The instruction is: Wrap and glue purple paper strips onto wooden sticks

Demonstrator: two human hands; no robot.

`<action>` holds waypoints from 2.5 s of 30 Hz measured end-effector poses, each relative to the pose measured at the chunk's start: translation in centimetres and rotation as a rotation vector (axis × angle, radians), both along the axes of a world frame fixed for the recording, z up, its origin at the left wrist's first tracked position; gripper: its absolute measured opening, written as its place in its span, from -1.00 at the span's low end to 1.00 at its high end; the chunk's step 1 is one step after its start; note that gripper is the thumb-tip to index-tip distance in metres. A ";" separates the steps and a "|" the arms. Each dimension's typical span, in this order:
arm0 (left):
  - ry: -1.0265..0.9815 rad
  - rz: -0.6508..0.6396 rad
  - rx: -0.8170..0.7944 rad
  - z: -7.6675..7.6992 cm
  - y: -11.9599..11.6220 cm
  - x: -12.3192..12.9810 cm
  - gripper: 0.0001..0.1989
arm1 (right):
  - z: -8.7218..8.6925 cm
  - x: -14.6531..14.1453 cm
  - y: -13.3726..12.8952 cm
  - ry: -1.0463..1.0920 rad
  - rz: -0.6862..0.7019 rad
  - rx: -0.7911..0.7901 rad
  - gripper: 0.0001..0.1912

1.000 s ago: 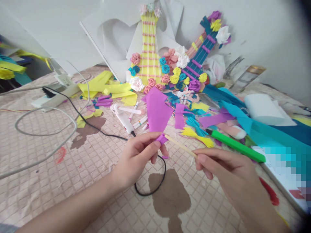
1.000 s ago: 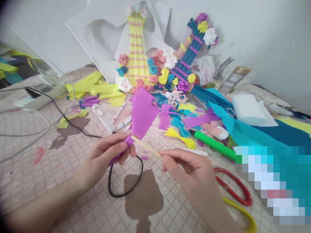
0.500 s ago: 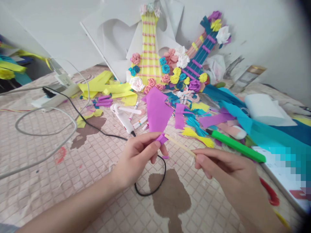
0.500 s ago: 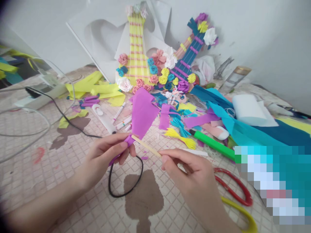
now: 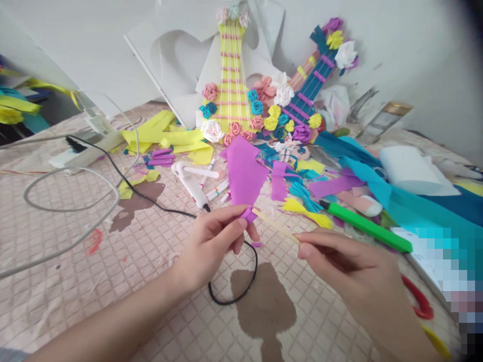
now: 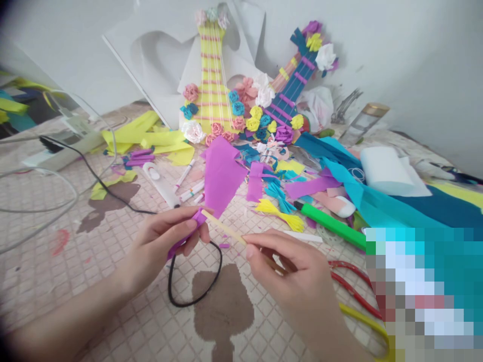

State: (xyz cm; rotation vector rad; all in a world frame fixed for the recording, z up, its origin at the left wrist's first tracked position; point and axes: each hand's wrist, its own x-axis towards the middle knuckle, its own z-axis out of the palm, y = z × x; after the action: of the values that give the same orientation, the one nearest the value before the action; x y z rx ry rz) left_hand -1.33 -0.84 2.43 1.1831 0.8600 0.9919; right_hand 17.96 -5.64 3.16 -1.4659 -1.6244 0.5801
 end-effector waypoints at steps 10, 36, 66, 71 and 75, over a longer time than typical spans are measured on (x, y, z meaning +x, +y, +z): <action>-0.053 0.016 0.001 0.3 -0.3 0.0 -0.81 | 0.2 -0.2 -0.1 -0.003 0.091 0.150 -0.81; -0.054 0.041 -0.003 0.0 0.0 0.2 -0.78 | -3.4 0.1 1.9 -0.501 0.106 -0.077 -0.88; -0.122 -0.094 -0.040 -0.6 -0.2 0.5 -0.80 | -2.6 0.6 2.2 -0.520 0.203 -0.278 -0.91; -0.103 -0.113 -0.018 -0.6 -0.3 0.5 -0.82 | -3.5 0.2 2.3 -0.581 0.114 -0.171 -0.90; -0.060 -0.112 0.004 -0.6 -0.3 0.6 -0.83 | -4.0 0.1 2.4 -0.632 0.148 -0.164 -0.96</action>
State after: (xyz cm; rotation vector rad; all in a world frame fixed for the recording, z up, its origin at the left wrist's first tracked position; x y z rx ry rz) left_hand -0.75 -1.18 1.84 1.1865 0.7365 0.9331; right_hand 18.05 -3.22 -0.88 -1.7745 -2.2272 0.3485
